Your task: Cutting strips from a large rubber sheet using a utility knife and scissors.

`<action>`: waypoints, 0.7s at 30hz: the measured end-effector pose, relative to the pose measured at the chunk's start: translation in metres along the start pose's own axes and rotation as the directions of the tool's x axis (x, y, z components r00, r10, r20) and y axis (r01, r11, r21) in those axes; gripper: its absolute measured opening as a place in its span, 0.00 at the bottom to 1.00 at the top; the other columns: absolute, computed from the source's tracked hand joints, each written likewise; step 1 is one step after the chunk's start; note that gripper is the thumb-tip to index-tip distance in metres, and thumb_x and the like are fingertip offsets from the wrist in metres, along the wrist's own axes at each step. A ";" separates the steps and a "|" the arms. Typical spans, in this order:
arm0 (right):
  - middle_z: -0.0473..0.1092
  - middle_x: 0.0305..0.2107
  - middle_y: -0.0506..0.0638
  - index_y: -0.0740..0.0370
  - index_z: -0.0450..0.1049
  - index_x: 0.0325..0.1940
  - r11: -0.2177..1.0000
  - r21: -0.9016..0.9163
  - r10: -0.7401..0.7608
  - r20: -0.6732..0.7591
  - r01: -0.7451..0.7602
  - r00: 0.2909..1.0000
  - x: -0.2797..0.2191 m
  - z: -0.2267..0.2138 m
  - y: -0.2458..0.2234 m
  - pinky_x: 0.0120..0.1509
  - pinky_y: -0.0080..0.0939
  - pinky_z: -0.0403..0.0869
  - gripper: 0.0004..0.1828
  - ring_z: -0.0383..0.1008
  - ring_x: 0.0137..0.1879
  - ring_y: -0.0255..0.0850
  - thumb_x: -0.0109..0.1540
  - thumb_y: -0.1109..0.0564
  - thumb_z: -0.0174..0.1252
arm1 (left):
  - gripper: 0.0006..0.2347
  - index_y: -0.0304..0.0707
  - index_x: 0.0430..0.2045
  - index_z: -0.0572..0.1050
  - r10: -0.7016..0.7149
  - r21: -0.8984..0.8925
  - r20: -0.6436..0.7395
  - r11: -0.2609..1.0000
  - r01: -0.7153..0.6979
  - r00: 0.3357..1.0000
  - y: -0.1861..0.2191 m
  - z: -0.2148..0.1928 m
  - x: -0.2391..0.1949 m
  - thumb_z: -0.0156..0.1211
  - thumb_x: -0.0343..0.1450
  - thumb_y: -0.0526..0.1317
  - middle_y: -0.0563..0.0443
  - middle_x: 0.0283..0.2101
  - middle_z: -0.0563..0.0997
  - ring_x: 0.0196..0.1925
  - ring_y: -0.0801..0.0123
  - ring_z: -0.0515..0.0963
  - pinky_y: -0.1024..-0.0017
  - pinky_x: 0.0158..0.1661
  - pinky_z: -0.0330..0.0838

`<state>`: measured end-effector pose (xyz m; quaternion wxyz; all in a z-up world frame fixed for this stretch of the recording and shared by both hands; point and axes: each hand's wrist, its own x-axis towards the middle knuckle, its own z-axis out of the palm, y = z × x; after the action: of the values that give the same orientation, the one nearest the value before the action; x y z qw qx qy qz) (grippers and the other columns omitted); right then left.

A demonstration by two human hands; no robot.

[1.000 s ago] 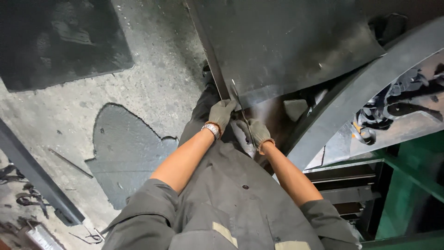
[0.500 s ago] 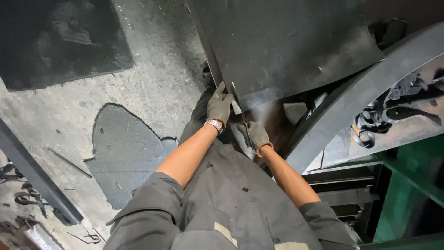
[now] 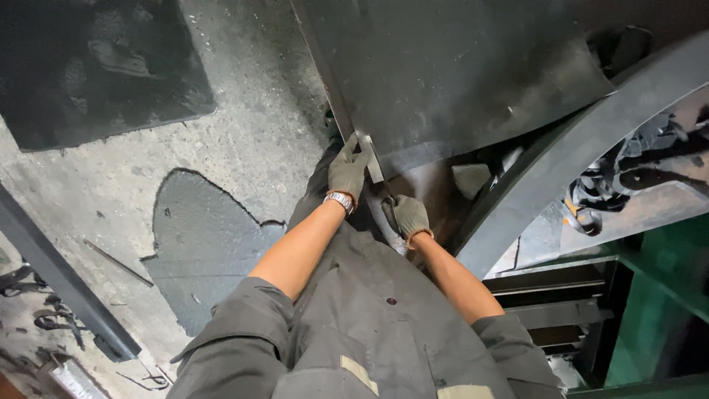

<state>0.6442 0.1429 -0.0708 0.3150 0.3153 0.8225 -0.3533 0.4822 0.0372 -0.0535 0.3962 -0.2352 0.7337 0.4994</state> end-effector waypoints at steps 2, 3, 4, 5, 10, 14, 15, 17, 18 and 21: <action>0.76 0.34 0.66 0.61 0.81 0.40 0.999 0.048 0.001 -0.005 -0.001 1.000 -0.005 -0.012 -0.009 0.48 0.59 0.74 0.27 0.77 0.43 0.65 0.60 0.35 0.55 | 0.27 0.42 0.66 0.68 0.008 -0.066 0.021 0.998 -0.006 1.000 -0.002 -0.001 0.000 0.63 0.70 0.41 0.50 0.42 0.85 0.42 0.74 0.81 0.72 0.48 0.74; 0.76 0.31 0.65 0.63 0.80 0.41 0.994 0.096 0.054 0.070 -0.061 0.996 -0.008 -0.020 -0.013 0.45 0.57 0.74 0.29 0.78 0.40 0.61 0.60 0.33 0.56 | 0.26 0.42 0.66 0.69 0.018 -0.071 0.031 0.997 -0.016 0.999 0.006 -0.003 -0.005 0.63 0.70 0.40 0.51 0.42 0.85 0.42 0.75 0.80 0.73 0.48 0.74; 0.77 0.28 0.64 0.64 0.80 0.42 0.983 0.137 0.099 0.149 -0.120 0.984 -0.010 -0.029 -0.017 0.42 0.55 0.75 0.31 0.80 0.36 0.58 0.60 0.31 0.57 | 0.26 0.42 0.65 0.70 0.027 -0.078 0.037 0.997 -0.024 0.999 0.014 -0.004 -0.010 0.63 0.70 0.39 0.51 0.41 0.85 0.42 0.76 0.80 0.73 0.48 0.74; 0.77 0.28 0.64 0.64 0.80 0.42 0.984 0.136 0.097 0.149 -0.117 0.984 -0.007 -0.033 -0.019 0.42 0.55 0.75 0.31 0.80 0.36 0.58 0.60 0.31 0.57 | 0.26 0.42 0.65 0.70 0.029 -0.080 0.035 0.996 -0.026 0.999 0.015 -0.004 -0.008 0.63 0.70 0.39 0.51 0.41 0.85 0.42 0.76 0.80 0.73 0.48 0.74; 0.75 0.19 0.60 0.68 0.78 0.41 0.949 0.211 0.173 0.277 -0.235 0.945 -0.014 -0.066 -0.056 0.29 0.44 0.73 0.31 0.77 0.21 0.45 0.64 0.33 0.55 | 0.24 0.35 0.64 0.70 0.047 -0.209 0.095 0.978 -0.026 0.994 0.005 -0.005 -0.007 0.63 0.71 0.36 0.51 0.44 0.84 0.42 0.76 0.80 0.75 0.48 0.74; 0.75 0.19 0.55 0.65 0.78 0.42 0.942 0.250 0.146 0.301 -0.225 0.943 0.005 -0.063 -0.062 0.28 0.47 0.74 0.29 0.78 0.22 0.45 0.63 0.35 0.55 | 0.25 0.34 0.64 0.69 0.068 -0.184 0.075 0.981 -0.053 0.995 -0.001 -0.007 -0.001 0.63 0.70 0.36 0.49 0.48 0.84 0.45 0.75 0.81 0.75 0.50 0.74; 0.75 0.19 0.56 0.66 0.78 0.42 0.957 0.194 0.158 0.282 -0.217 0.946 0.015 -0.052 -0.053 0.29 0.46 0.76 0.27 0.79 0.23 0.45 0.65 0.37 0.52 | 0.25 0.34 0.64 0.68 0.071 -0.191 0.088 0.980 -0.053 0.994 -0.004 -0.007 -0.004 0.64 0.70 0.36 0.48 0.49 0.84 0.47 0.75 0.81 0.75 0.51 0.74; 0.75 0.19 0.57 0.66 0.77 0.43 0.968 0.142 0.168 0.252 -0.208 0.953 0.031 -0.044 -0.047 0.31 0.46 0.77 0.25 0.80 0.23 0.45 0.67 0.40 0.49 | 0.26 0.34 0.65 0.68 0.083 -0.197 0.107 0.979 -0.061 0.991 0.002 -0.007 -0.003 0.64 0.69 0.37 0.47 0.51 0.84 0.49 0.74 0.82 0.75 0.52 0.74; 0.76 0.19 0.56 0.66 0.78 0.41 0.977 0.131 0.134 0.237 -0.168 0.962 0.033 -0.047 -0.051 0.32 0.45 0.77 0.24 0.80 0.24 0.46 0.66 0.41 0.52 | 0.26 0.34 0.64 0.68 0.075 -0.159 0.094 0.986 -0.059 0.993 0.007 -0.009 -0.005 0.65 0.69 0.38 0.48 0.52 0.83 0.50 0.74 0.82 0.75 0.53 0.74; 0.76 0.20 0.57 0.63 0.79 0.42 0.986 0.133 0.077 0.176 -0.101 0.981 0.037 -0.037 -0.041 0.34 0.46 0.77 0.20 0.81 0.25 0.47 0.64 0.43 0.53 | 0.26 0.35 0.64 0.69 0.052 -0.012 0.091 0.999 -0.051 0.995 0.027 -0.014 -0.009 0.65 0.69 0.41 0.48 0.53 0.83 0.51 0.75 0.81 0.75 0.54 0.73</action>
<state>0.5808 0.1602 -0.0619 0.3763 0.3420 0.7505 -0.4220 0.4625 0.0350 -0.0286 0.4151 -0.1953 0.7181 0.5234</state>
